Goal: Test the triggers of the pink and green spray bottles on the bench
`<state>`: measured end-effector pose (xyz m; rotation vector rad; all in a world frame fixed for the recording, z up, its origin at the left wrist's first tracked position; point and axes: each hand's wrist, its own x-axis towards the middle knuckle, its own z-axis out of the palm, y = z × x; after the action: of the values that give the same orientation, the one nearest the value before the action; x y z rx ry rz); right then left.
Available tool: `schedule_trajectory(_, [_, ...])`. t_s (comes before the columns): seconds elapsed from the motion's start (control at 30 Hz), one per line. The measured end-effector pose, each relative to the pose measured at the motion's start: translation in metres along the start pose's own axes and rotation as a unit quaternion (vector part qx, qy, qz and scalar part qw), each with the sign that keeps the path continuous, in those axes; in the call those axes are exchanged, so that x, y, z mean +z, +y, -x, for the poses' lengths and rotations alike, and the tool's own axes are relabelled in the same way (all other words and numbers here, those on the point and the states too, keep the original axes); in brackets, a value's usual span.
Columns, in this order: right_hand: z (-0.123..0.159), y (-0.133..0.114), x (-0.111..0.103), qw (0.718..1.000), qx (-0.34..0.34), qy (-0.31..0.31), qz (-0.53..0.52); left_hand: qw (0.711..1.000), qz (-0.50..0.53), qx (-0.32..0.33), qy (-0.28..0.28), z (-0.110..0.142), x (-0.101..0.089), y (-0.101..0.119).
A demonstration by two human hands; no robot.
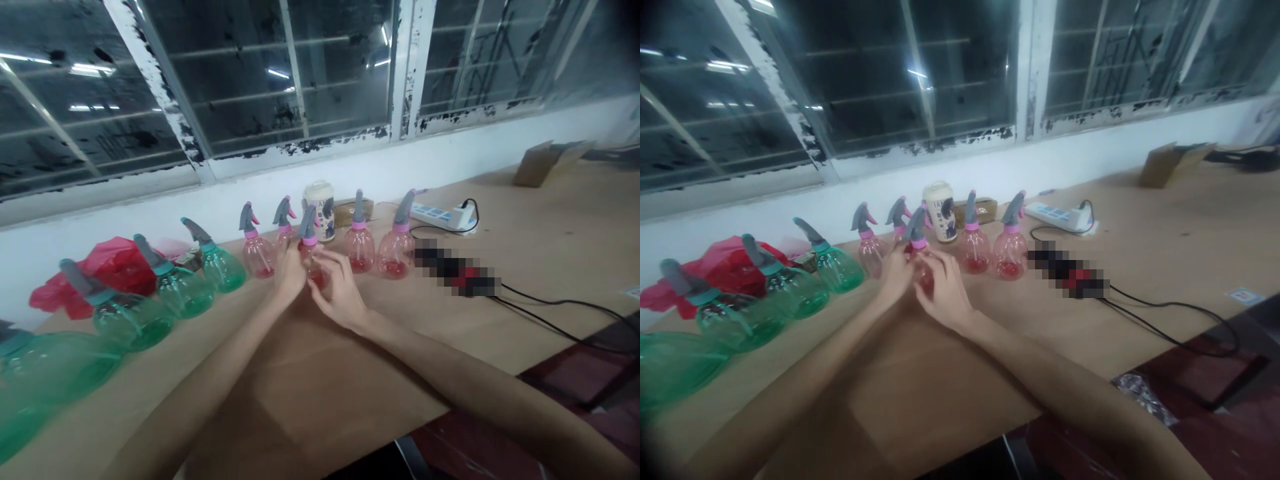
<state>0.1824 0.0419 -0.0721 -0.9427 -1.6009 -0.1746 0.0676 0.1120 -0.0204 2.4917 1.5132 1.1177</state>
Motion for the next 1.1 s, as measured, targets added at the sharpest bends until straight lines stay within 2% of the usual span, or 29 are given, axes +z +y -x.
schedule_trajectory(0.1, [0.002, -0.008, 0.0, 0.999, -0.044, 0.02, -0.018, 0.999, -0.036, 0.0, -0.003, -0.014, 0.011, 0.004])
schedule_trajectory(0.23, [0.003, -0.01, 0.0, 0.998, -0.044, 0.036, -0.04, 0.996, -0.092, -0.009, -0.001, -0.025, 0.019, 0.012])
schedule_trajectory(0.43, [-0.014, 0.026, -0.011, 0.996, -0.014, 0.086, 0.032, 0.989, -0.149, -0.013, 0.006, -0.031, 0.025, 0.027])
schedule_trajectory(0.6, [-0.025, 0.051, -0.02, 0.985, 0.057, 0.144, 0.076, 0.985, -0.173, -0.013, 0.01, -0.037, 0.027, 0.034])
schedule_trajectory(0.93, [-0.017, 0.052, -0.013, 0.977, 0.125, 0.121, 0.125, 0.986, -0.167, -0.009, 0.01, -0.041, 0.028, 0.038])
schedule_trajectory(1.1, [-0.017, 0.052, -0.014, 0.976, 0.138, 0.089, 0.14, 0.989, -0.144, -0.001, 0.015, -0.023, 0.011, 0.033])
